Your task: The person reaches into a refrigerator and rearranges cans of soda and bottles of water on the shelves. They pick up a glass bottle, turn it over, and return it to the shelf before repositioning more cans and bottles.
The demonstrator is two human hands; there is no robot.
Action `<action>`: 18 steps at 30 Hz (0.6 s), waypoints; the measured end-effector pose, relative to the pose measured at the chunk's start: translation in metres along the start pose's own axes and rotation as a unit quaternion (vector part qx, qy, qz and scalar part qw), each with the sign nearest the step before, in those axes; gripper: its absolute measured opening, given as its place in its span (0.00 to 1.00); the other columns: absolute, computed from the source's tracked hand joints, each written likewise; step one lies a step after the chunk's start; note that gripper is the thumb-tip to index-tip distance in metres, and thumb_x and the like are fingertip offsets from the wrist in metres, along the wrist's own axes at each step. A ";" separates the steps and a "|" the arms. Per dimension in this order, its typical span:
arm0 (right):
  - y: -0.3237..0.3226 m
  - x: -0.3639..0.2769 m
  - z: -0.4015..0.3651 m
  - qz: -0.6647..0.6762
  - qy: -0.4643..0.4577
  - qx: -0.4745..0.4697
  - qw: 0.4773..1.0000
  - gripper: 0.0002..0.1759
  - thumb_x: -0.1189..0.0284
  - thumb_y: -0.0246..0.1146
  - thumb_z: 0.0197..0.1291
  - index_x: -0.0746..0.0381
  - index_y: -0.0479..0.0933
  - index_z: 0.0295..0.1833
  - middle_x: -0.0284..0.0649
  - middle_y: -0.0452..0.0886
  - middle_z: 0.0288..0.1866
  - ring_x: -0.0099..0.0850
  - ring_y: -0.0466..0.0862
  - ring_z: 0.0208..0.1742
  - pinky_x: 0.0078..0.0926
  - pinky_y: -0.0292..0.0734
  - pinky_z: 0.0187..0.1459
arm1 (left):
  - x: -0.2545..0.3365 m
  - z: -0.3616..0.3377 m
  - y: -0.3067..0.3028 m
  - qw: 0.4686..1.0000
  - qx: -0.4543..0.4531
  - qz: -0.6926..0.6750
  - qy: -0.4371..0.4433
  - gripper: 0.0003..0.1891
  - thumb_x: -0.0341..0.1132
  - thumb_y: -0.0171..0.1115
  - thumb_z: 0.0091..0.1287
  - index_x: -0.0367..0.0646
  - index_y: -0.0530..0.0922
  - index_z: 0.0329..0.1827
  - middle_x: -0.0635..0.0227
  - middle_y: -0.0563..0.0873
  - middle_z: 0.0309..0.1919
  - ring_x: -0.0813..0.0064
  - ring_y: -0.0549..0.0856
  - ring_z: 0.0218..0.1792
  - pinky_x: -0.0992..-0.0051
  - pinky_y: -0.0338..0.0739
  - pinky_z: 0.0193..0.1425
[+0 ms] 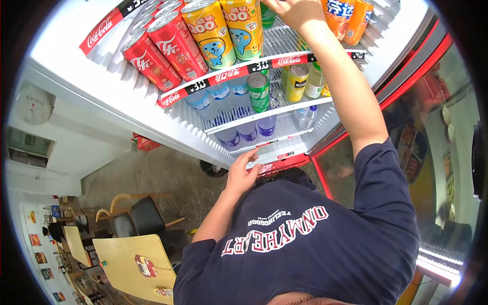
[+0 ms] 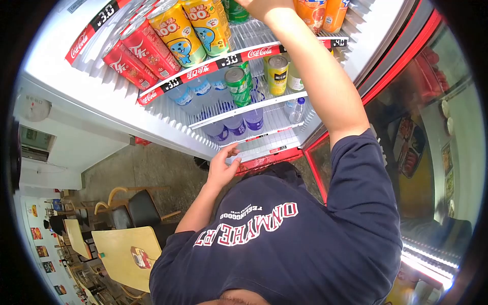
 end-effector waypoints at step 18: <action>-0.118 0.020 -0.177 0.137 -0.209 -0.065 0.966 0.45 0.63 0.81 0.44 0.68 0.74 0.69 0.51 0.80 0.63 0.42 0.81 0.63 0.37 0.74 0.64 | -0.009 -0.012 -0.006 0.999 0.013 0.010 -0.040 0.25 0.28 0.70 0.64 0.38 0.78 0.66 0.55 0.87 0.50 0.62 0.87 0.52 0.65 0.80 0.61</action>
Point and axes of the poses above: each hand's wrist, its own z-axis towards the middle knuckle, its own y-axis out of the palm, x = y × z, the point moved 6 cm from there along z, towards the middle knuckle
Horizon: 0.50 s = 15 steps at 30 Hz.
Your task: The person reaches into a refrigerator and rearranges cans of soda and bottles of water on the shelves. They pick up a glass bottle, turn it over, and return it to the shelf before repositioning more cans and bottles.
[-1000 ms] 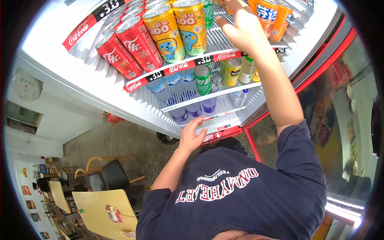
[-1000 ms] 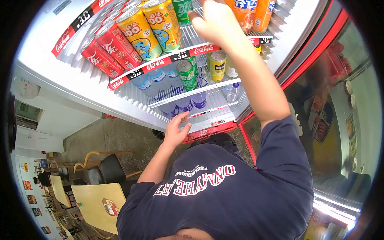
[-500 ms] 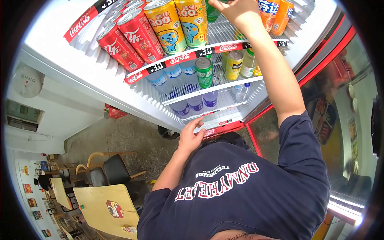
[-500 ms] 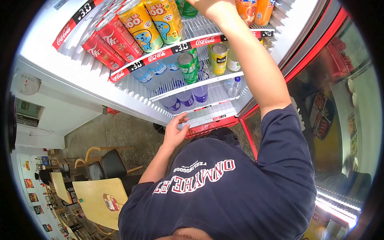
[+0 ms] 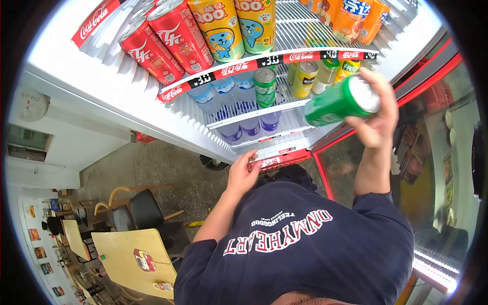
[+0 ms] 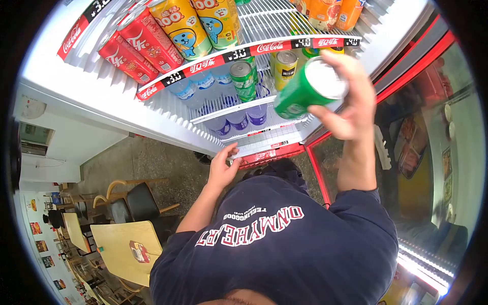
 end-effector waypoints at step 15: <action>0.091 0.080 -0.057 -0.089 0.133 -0.032 0.987 0.35 0.72 0.75 0.55 0.62 0.76 0.70 0.47 0.78 0.62 0.39 0.82 0.57 0.31 0.80 0.53 | 0.055 0.117 0.023 0.989 0.073 0.083 0.100 0.47 0.38 0.72 0.62 0.30 0.54 0.80 0.35 0.68 0.70 0.36 0.70 0.71 0.52 0.68 0.74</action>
Point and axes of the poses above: each hand's wrist, its own z-axis towards the middle knuckle, its own y-axis out of the palm, x = y × z, the point moved 6 cm from there along z, towards the middle knuckle
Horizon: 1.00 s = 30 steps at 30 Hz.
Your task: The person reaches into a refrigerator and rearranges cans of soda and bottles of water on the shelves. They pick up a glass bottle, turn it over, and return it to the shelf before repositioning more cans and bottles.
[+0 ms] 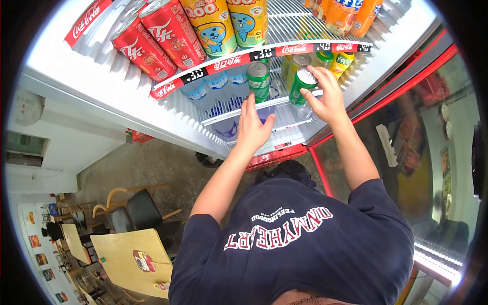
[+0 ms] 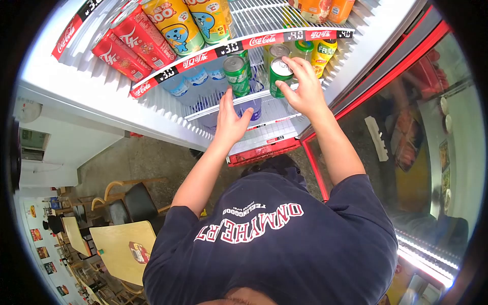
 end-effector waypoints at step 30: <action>0.069 0.017 0.037 -0.119 0.038 0.056 0.991 0.27 0.70 0.74 0.56 0.55 0.81 0.64 0.56 0.75 0.65 0.56 0.82 0.58 0.51 0.83 0.55 | 0.008 0.013 0.022 0.998 0.034 -0.033 -0.034 0.48 0.37 0.72 0.61 0.30 0.54 0.79 0.35 0.69 0.65 0.38 0.72 0.66 0.52 0.69 0.72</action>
Point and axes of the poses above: each hand's wrist, its own z-axis towards the middle knuckle, its own y-axis out of the palm, x = y × z, the point moved 6 cm from there along z, towards the middle knuckle
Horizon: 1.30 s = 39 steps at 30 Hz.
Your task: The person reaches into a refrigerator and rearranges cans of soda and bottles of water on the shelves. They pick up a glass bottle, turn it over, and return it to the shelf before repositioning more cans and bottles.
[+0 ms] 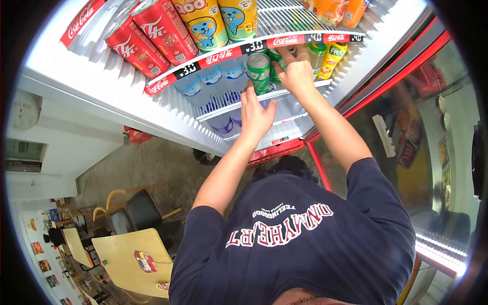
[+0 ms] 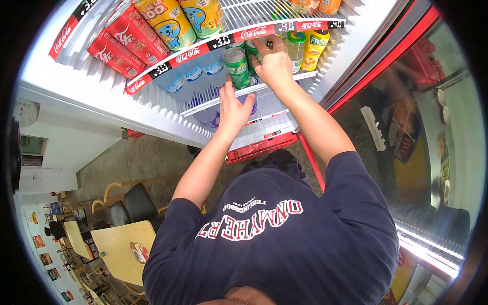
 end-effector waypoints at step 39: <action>0.058 0.044 0.060 -0.207 -0.022 -0.139 0.968 0.14 0.68 0.63 0.63 0.63 0.83 0.51 0.52 0.86 0.51 0.49 0.85 0.56 0.49 0.77 0.58 | -0.008 -0.008 0.002 1.000 -0.003 -0.012 0.024 0.48 0.36 0.71 0.61 0.33 0.52 0.80 0.38 0.68 0.66 0.38 0.72 0.67 0.52 0.71 0.71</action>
Point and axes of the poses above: each hand's wrist, its own z-axis towards the middle knuckle, its own y-axis out of the palm, x = y × z, the point moved 6 cm from there along z, towards the middle knuckle
